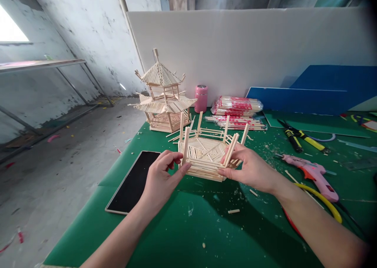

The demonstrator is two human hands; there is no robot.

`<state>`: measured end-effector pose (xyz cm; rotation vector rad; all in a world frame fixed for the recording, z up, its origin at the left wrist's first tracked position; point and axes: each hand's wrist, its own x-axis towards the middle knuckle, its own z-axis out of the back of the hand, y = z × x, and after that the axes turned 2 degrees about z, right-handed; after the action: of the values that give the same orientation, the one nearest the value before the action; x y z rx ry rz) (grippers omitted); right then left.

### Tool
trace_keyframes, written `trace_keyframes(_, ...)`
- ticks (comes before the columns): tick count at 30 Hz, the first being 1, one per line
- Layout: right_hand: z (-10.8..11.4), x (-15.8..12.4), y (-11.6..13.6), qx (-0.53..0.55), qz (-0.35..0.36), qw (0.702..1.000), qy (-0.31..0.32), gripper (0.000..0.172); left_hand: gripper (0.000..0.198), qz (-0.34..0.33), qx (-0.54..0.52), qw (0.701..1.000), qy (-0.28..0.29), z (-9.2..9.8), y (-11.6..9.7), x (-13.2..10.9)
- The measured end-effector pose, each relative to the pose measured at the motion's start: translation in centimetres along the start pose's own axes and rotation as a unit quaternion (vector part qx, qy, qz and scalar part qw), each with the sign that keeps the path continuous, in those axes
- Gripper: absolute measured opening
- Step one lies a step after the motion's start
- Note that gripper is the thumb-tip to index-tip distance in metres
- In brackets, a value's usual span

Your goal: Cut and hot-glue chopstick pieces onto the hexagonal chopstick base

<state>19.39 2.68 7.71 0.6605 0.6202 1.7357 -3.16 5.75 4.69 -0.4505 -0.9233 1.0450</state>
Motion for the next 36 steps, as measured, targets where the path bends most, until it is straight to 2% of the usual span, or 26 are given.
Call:
trace_keyframes(18,-0.3,-0.5,-0.1,0.006,0.02,1.0,0.005,0.007,0.011,-0.001,0.007,1.0,0.014,0.1,0.5,-0.6)
trace_keyframes(24,-0.3,-0.5,-0.2,0.004,0.016,1.0,0.017,0.014,0.012,-0.005,0.011,1.0,0.016,0.0,0.6,-0.9)
trace_keyframes(36,-0.6,-0.6,-0.4,0.0,0.02,1.0,0.009,0.007,0.011,-0.002,0.01,1.0,0.011,-0.1,0.3,-1.0)
